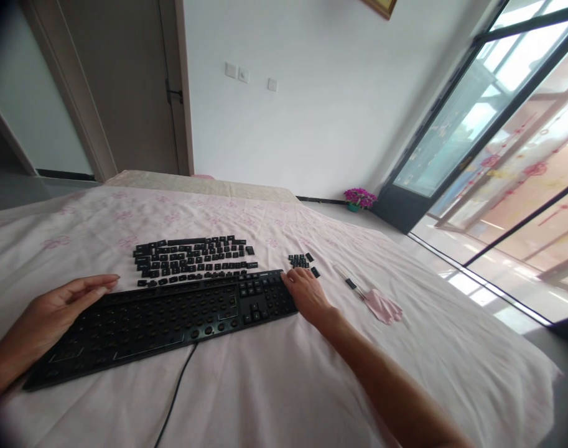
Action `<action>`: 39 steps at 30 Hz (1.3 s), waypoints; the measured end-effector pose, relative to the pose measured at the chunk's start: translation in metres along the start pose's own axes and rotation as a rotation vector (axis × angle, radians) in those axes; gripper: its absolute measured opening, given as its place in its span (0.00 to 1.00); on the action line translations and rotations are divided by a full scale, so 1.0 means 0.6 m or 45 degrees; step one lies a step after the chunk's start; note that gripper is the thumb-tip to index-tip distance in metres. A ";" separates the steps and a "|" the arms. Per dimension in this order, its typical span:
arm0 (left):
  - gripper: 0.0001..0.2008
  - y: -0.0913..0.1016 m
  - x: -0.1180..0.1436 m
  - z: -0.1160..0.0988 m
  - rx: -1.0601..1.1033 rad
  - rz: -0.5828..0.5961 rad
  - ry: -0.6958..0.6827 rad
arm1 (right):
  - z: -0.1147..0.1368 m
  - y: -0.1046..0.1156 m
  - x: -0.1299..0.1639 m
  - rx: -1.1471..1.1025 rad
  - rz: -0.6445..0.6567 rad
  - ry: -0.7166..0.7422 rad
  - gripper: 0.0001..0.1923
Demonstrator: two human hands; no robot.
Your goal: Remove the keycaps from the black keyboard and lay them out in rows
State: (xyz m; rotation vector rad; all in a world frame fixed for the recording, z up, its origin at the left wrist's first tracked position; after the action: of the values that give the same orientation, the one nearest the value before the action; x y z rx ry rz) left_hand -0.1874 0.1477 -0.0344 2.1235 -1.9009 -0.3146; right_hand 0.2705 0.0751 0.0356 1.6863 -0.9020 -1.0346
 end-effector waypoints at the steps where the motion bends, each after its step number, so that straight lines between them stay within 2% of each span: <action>1: 0.32 -0.001 0.000 0.001 0.009 0.002 0.006 | 0.004 0.000 0.002 0.004 -0.005 0.001 0.20; 6: 0.32 0.001 -0.002 0.007 0.009 -0.001 0.014 | 0.014 0.001 0.006 -0.035 -0.033 0.006 0.23; 11: 0.31 0.001 -0.005 0.008 0.003 0.003 -0.009 | -0.011 0.002 0.007 -0.257 -0.034 -0.031 0.31; 14: 0.31 0.002 -0.005 0.008 -0.012 -0.001 -0.018 | -0.067 0.005 -0.002 -0.433 -0.133 -0.183 0.31; 17: 0.31 0.004 -0.004 0.001 -0.042 -0.012 -0.067 | -0.145 0.006 -0.015 -0.479 -0.271 -0.421 0.22; 19: 0.31 0.006 -0.005 0.002 -0.060 -0.017 -0.064 | -0.192 -0.001 -0.022 -0.453 -0.294 -0.572 0.16; 23: 0.30 0.004 -0.007 0.014 -0.028 0.000 -0.006 | -0.242 -0.014 -0.026 -0.421 -0.319 -0.696 0.14; 28: 0.31 0.001 -0.004 0.017 0.046 0.006 0.036 | -0.233 -0.031 -0.007 -0.504 -0.342 -0.697 0.13; 32: 0.32 0.001 -0.001 0.012 0.046 -0.009 0.041 | -0.198 -0.036 0.009 -0.668 -0.377 -0.646 0.13; 35: 0.31 0.002 -0.001 0.011 0.045 -0.020 0.038 | -0.163 -0.035 0.012 -0.777 -0.380 -0.542 0.12; 39: 0.30 0.001 -0.001 0.015 0.059 -0.008 0.059 | -0.142 -0.032 0.008 -0.750 -0.378 -0.445 0.12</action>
State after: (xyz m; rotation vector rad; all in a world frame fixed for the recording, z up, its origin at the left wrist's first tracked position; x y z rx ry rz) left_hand -0.1912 0.1475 -0.0425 2.1478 -1.8937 -0.2226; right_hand 0.3526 0.1046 0.0345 1.1738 -0.4839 -1.6461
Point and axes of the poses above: each hand's wrist, its own x-axis away from the middle knuckle, its own y-axis out of the back of the hand, z = x × y, the point moved 10 cm from there along -x, towards the middle knuckle, and after that the axes turned 4 degrees about -z, right-handed, at the moved point
